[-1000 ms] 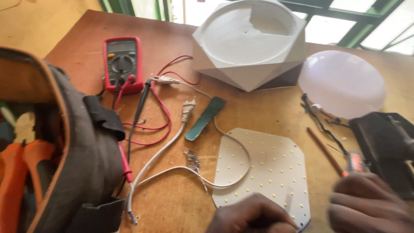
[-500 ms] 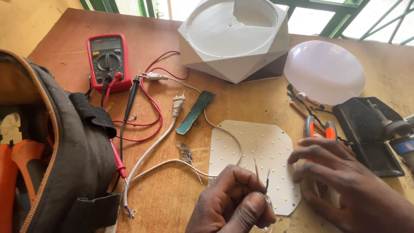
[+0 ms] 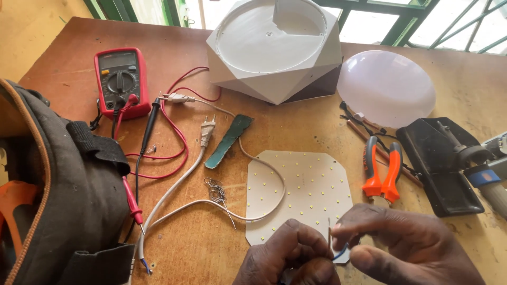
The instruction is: Soldering wires to an LED panel and stripping wire insulation using pliers on a repair bench.
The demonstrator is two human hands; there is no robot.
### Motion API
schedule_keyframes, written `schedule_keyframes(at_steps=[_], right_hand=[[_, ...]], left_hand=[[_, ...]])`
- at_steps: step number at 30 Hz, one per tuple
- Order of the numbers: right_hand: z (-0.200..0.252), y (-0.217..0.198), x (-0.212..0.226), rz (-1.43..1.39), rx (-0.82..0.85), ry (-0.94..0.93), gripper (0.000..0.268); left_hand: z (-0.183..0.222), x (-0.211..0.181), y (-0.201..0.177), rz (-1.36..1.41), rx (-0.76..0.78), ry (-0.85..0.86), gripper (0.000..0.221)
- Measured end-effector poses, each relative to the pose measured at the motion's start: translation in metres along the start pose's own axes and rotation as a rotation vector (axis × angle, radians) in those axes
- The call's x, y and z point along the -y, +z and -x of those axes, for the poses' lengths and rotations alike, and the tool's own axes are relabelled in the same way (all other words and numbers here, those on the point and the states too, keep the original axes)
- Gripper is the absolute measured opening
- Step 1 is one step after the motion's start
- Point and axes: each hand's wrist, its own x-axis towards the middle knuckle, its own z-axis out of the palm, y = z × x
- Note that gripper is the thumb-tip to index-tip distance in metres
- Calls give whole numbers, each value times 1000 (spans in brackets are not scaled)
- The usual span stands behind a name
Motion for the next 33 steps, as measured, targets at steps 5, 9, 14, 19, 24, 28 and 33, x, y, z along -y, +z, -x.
schedule_keyframes(at_steps=[5,9,14,19,24,28,33], right_hand=[[5,4,-2,-97,-39,-6,14],[5,5,3,67,-133,-42,19],[25,-2,-17,220,-392,21,29],[33,-3,-35,133,-363,161,48],[19,5,-17,405,-57,128,28],[13,16,-13,631,110,-23,49],[11,29,-23,682,267,-156,28]], left_hand=[[0,3,4,-59,-9,85,6],[4,-18,11,-206,-92,66,10],[8,-25,10,-259,-84,-105,7],[16,-40,7,-237,-116,68,2],[14,-42,-3,-416,-210,405,8],[18,-37,-10,-487,-234,391,5],[14,-33,-13,-142,-304,133,10]])
